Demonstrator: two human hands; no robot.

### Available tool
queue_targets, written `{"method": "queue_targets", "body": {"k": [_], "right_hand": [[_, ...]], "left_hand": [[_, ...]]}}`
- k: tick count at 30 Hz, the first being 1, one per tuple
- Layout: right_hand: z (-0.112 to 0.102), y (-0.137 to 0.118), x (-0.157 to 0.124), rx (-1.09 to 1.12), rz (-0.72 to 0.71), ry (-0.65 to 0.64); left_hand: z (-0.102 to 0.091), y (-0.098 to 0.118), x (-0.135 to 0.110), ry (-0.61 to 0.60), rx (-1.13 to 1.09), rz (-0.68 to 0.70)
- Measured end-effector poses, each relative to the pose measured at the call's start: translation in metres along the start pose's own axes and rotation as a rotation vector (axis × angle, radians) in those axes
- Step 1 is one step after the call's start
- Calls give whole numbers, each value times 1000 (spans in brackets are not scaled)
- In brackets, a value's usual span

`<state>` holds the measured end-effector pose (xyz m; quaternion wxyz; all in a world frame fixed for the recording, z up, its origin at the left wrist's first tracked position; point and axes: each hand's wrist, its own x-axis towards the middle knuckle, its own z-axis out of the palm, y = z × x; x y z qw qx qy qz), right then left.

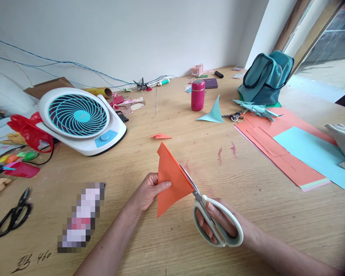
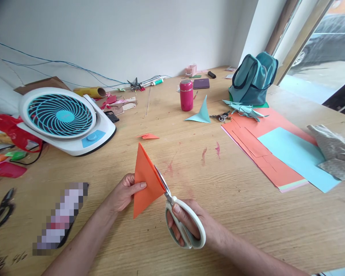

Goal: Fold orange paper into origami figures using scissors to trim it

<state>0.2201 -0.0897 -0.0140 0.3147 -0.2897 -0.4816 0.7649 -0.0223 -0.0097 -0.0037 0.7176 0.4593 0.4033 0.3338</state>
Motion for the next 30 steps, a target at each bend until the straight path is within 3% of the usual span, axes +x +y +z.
{"method": "queue_targets", "body": {"k": [13, 22, 30], "right_hand": [[0, -1, 3, -24, 2, -5], [2, -5, 2, -27, -7, -24], [4, -5, 2, -30, -19, -12]], "left_hand": [[-5, 4, -1, -67, 81, -31], [-10, 2, -2, -135, -65, -138], [2, 4, -3, -170, 93, -111]]}}
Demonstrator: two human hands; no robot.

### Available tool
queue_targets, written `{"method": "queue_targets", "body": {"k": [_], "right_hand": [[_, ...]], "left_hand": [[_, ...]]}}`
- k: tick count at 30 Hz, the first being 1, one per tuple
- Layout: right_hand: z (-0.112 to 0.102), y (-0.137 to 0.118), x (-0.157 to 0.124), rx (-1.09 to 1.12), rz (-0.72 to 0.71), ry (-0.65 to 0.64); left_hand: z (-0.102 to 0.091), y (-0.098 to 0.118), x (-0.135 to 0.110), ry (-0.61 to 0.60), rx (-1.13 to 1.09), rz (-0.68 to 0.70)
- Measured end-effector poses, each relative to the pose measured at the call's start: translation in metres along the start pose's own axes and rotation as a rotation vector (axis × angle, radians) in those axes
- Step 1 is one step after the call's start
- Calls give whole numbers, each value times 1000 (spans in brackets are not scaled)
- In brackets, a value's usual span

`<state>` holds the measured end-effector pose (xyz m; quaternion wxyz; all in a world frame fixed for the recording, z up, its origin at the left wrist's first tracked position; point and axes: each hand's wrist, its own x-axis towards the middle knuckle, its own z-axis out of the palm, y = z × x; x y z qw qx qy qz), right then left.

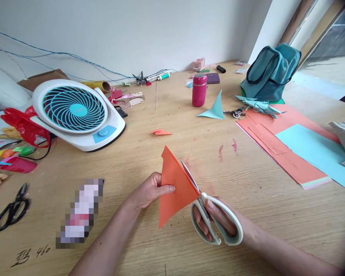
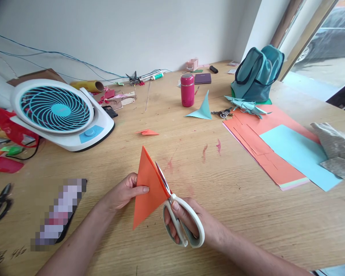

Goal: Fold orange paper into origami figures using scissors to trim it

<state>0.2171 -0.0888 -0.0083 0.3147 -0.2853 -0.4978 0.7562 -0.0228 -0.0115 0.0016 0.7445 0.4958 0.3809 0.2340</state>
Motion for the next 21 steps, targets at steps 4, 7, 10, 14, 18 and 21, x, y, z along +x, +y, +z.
{"method": "queue_targets", "body": {"k": [4, 7, 10, 14, 18, 21], "right_hand": [[-1, 5, 1, 8, -23, 3], [-2, 5, 1, -8, -16, 4], [-3, 3, 1, -38, 6, 11], [-2, 3, 1, -50, 16, 26], [-3, 5, 0, -46, 36, 36], [-3, 3, -1, -64, 67, 61]], "left_hand": [[3, 1, 0, 9, 28, -6], [3, 1, 0, 11, 49, -17], [3, 1, -1, 11, 80, -22], [2, 1, -1, -1, 97, -16], [2, 1, -1, -1, 88, -3], [1, 1, -1, 2, 89, -9]]}}
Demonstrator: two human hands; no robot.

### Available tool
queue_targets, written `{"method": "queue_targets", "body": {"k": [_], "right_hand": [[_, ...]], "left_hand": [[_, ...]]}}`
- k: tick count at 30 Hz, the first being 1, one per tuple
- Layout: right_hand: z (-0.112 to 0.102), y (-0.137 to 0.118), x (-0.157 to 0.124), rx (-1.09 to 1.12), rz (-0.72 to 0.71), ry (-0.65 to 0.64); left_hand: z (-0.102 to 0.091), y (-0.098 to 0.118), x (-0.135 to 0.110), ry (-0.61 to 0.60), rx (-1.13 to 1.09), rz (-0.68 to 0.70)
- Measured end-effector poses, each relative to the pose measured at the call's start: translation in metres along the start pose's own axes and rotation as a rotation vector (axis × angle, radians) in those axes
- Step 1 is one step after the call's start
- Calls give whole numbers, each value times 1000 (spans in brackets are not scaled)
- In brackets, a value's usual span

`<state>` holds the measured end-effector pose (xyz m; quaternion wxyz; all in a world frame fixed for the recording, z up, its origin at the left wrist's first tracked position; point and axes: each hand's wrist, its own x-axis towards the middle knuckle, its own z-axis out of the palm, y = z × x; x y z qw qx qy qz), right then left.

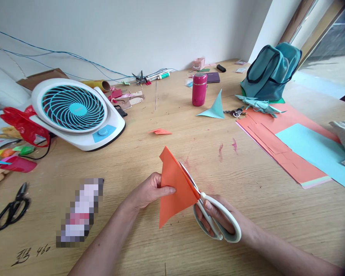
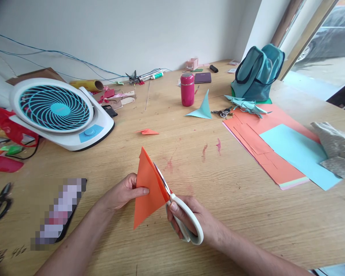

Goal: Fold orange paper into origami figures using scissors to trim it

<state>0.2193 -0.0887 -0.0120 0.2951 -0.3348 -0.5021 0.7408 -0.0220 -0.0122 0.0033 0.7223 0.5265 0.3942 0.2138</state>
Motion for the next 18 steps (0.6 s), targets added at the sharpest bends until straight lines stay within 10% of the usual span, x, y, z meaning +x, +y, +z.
{"method": "queue_targets", "body": {"k": [18], "right_hand": [[1, 0, 1, 39, 31, 29]], "left_hand": [[2, -1, -2, -54, 55, -35]]}}
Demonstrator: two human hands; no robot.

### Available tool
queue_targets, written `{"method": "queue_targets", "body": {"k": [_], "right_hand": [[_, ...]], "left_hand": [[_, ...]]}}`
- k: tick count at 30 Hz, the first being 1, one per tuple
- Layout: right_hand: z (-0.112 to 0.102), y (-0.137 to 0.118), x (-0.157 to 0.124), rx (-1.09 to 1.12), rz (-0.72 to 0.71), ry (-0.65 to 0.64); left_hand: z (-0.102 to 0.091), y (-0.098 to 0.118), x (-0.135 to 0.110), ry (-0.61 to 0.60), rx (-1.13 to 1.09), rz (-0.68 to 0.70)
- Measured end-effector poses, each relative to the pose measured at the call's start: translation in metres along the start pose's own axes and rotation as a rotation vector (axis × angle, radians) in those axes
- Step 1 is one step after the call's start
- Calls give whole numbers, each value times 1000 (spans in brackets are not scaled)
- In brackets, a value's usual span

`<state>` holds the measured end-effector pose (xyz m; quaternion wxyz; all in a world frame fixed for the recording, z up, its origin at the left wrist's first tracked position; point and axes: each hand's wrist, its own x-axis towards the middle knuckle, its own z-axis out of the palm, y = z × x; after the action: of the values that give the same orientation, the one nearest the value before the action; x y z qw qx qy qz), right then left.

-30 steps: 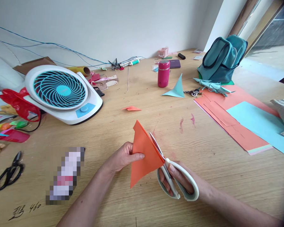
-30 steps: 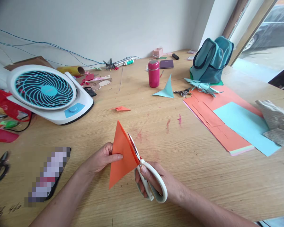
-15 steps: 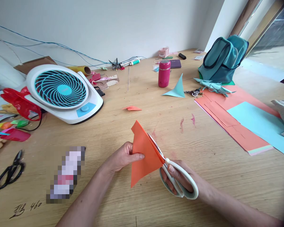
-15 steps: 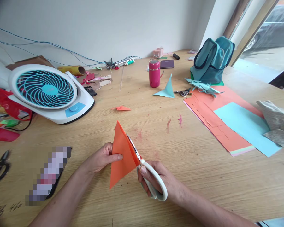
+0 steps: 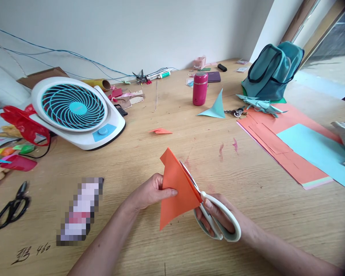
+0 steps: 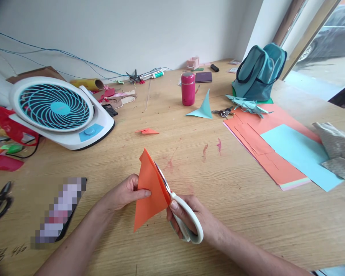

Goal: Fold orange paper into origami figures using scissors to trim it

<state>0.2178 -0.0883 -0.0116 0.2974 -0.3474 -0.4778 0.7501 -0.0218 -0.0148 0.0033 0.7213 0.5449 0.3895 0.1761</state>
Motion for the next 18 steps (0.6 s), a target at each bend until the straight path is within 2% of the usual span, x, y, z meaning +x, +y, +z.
{"method": "queue_targets", "body": {"k": [8, 12, 18], "right_hand": [[2, -2, -1, -4, 33, 31], [1, 3, 3, 15, -15, 16], [1, 4, 4, 16, -41, 22]], "left_hand": [[0, 0, 1, 18, 13, 4], [2, 2, 0, -33, 7, -15], [5, 2, 1, -35, 8, -13]]}}
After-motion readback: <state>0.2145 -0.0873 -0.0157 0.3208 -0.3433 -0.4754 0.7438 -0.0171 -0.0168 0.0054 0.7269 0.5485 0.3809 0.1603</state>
